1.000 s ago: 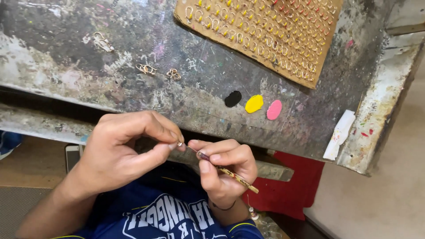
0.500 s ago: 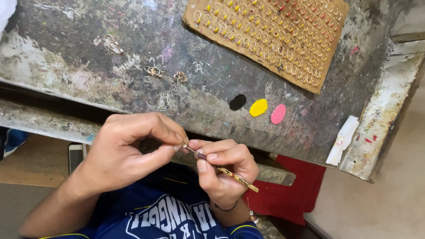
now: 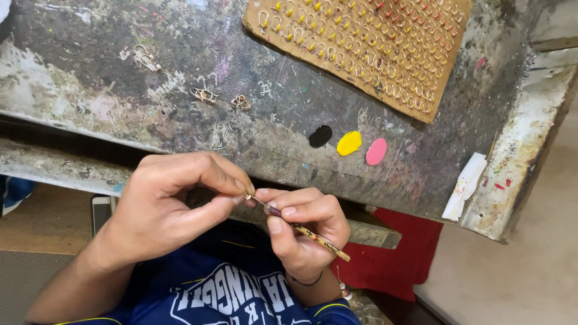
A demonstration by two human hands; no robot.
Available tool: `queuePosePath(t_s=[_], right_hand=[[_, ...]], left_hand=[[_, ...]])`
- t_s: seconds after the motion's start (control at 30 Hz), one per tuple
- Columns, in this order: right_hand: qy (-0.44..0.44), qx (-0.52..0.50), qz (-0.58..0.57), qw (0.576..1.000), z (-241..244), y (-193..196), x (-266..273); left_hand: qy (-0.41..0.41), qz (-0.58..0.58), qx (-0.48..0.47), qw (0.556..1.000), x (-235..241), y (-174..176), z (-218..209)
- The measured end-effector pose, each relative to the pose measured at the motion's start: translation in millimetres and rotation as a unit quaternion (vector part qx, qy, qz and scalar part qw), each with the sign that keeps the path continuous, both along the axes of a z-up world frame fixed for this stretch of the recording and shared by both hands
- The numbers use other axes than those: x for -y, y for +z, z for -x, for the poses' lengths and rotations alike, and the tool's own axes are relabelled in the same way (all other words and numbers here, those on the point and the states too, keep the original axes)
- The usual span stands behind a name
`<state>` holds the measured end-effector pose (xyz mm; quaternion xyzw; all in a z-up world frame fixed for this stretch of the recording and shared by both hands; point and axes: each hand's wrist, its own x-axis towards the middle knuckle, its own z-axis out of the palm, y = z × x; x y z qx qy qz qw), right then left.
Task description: Applying colored paint to small jewelry components using a fine-tipped brush at a workshop bench.
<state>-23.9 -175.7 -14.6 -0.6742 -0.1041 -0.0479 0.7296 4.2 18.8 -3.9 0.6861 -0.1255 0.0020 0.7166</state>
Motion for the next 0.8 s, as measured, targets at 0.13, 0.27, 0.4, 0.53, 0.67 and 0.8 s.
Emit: queuePosePath(t_s=[0.13,0.27,0.4,0.53,0.67,0.8], right_hand=[[-0.071,0.062,0.0,0.996,1,-3,37],[-0.314,0.164,0.234,0.905,-16,7,121],[-0.379,0.21,0.415,0.8,-30,18,184],[-0.381,0.146,0.471,0.782,-29,28,188],[-0.315,0.069,0.581,0.748,-25,41,178],[-0.3,0.033,0.636,0.71,-16,46,181]], left_hand=[[0.001,0.014,-0.01,1.0,1,1,2],[0.015,0.04,-0.038,0.998,4,0,5],[0.018,0.037,-0.03,0.999,4,1,5],[0.015,0.029,-0.022,0.999,4,2,5],[0.017,0.023,-0.015,0.999,5,3,5],[0.024,0.038,-0.019,0.999,6,3,7]])
